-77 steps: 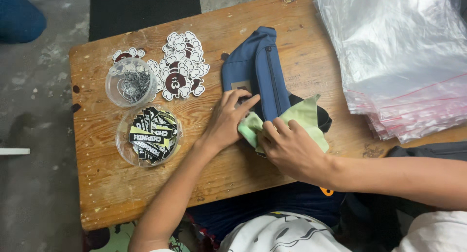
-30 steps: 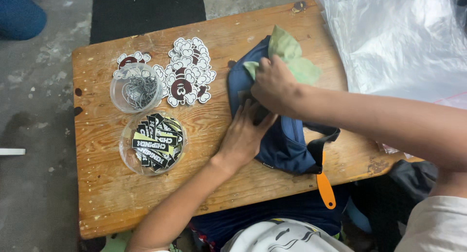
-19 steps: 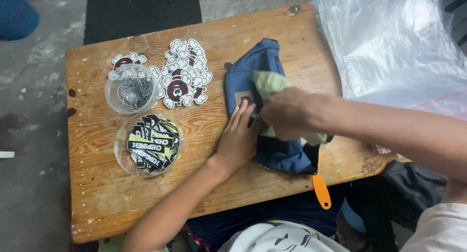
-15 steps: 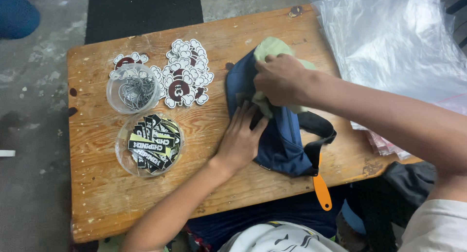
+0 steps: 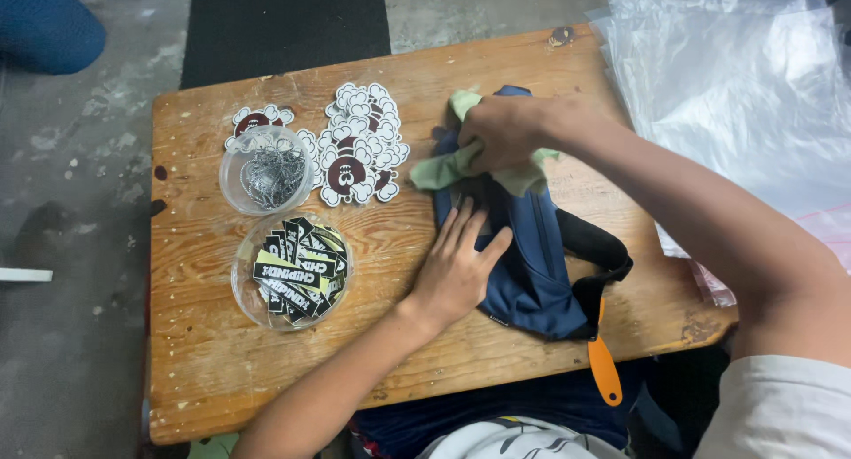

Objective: The person wipes a blue fanny pack with a green cloth, then uses an orange plastic scraper on the bag's surface. Finally, the person attaches a small chain to a sticker and places it on the bag.

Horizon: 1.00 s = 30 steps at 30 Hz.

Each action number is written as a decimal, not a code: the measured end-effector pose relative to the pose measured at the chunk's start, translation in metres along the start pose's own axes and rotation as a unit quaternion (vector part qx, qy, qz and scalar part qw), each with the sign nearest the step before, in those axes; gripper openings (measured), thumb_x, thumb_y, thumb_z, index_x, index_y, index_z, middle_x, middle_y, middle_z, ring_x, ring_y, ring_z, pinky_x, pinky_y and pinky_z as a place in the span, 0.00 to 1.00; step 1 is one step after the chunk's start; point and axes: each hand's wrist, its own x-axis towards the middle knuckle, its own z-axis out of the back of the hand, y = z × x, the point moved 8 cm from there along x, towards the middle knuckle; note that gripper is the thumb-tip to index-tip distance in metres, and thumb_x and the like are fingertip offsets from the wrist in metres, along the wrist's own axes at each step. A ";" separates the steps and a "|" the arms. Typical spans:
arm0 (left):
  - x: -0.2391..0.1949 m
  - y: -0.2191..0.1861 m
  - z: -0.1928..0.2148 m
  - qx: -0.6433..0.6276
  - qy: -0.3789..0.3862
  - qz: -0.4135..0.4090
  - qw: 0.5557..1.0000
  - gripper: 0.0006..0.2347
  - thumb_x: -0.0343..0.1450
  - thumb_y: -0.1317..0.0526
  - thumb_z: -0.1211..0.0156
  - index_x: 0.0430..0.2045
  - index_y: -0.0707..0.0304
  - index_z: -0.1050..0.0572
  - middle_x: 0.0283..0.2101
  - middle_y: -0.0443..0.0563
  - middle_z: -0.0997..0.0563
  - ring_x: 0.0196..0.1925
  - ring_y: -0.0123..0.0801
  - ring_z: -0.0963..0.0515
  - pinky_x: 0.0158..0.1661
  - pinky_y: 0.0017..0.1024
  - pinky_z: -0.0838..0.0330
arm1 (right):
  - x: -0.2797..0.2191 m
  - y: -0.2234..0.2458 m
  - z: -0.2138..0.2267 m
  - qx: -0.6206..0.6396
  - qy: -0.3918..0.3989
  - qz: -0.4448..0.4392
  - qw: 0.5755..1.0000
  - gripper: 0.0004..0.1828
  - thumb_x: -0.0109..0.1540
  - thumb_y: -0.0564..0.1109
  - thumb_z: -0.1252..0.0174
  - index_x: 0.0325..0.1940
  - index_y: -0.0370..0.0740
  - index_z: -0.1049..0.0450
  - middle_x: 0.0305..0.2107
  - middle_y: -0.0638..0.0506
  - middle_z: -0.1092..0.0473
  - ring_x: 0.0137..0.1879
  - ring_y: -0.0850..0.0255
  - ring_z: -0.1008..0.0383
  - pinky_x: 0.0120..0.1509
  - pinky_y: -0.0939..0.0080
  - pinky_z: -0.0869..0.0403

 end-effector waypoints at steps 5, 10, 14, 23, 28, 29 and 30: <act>0.001 -0.004 0.004 -0.008 0.001 0.008 1.000 0.18 0.67 0.79 0.50 0.50 0.65 0.28 0.58 0.78 0.29 0.65 0.73 0.33 0.67 0.59 0.40 | 0.021 -0.055 0.034 -0.247 -0.305 -0.095 0.915 0.16 0.56 0.40 0.38 0.48 0.38 0.25 0.41 0.42 0.29 0.45 0.46 0.27 0.34 0.47 0.21; 0.000 -0.002 0.005 -0.007 -0.014 0.006 1.000 0.18 0.66 0.78 0.50 0.49 0.64 0.27 0.55 0.76 0.28 0.65 0.72 0.32 0.66 0.58 0.38 | -0.010 -0.011 0.035 -0.102 -0.291 0.032 0.951 0.14 0.59 0.53 0.40 0.40 0.40 0.25 0.34 0.44 0.28 0.34 0.42 0.24 0.31 0.40 0.27; 0.004 -0.004 0.009 0.011 -0.028 0.004 1.000 0.16 0.67 0.76 0.52 0.48 0.66 0.26 0.50 0.74 0.27 0.63 0.71 0.31 0.65 0.57 0.37 | 0.001 -0.004 -0.030 -0.077 -0.049 -0.009 0.996 0.13 0.58 0.53 0.43 0.43 0.48 0.25 0.38 0.46 0.25 0.45 0.46 0.24 0.40 0.44 0.26; -0.002 0.004 -0.006 0.051 -0.025 0.008 0.998 0.16 0.68 0.67 0.44 0.52 0.57 0.29 0.54 0.65 0.29 0.64 0.64 0.30 0.61 0.54 0.35 | -0.007 -0.012 0.021 0.013 -0.230 0.048 0.972 0.18 0.56 0.48 0.36 0.48 0.39 0.20 0.41 0.36 0.23 0.47 0.35 0.22 0.52 0.38 0.22; -0.004 0.007 -0.011 0.048 -0.019 0.002 0.999 0.16 0.70 0.67 0.46 0.54 0.58 0.30 0.56 0.66 0.30 0.66 0.64 0.31 0.63 0.53 0.37 | 0.018 -0.052 0.014 -0.137 -0.242 -0.072 0.958 0.20 0.51 0.43 0.33 0.47 0.37 0.22 0.40 0.38 0.25 0.42 0.43 0.20 0.41 0.44 0.19; -0.003 0.008 -0.011 0.049 -0.016 0.004 0.999 0.16 0.70 0.67 0.47 0.54 0.58 0.31 0.56 0.66 0.30 0.66 0.64 0.32 0.64 0.53 0.38 | 0.014 -0.055 0.033 -0.240 -0.315 -0.093 0.913 0.24 0.49 0.46 0.28 0.48 0.41 0.22 0.38 0.41 0.26 0.38 0.48 0.19 0.35 0.49 0.18; -0.003 0.007 -0.011 0.048 -0.016 0.001 0.999 0.16 0.70 0.67 0.47 0.54 0.58 0.31 0.56 0.66 0.30 0.66 0.64 0.32 0.64 0.53 0.38 | 0.009 -0.054 0.035 -0.240 -0.315 -0.096 0.913 0.24 0.49 0.46 0.28 0.48 0.41 0.22 0.38 0.41 0.26 0.38 0.48 0.19 0.35 0.49 0.18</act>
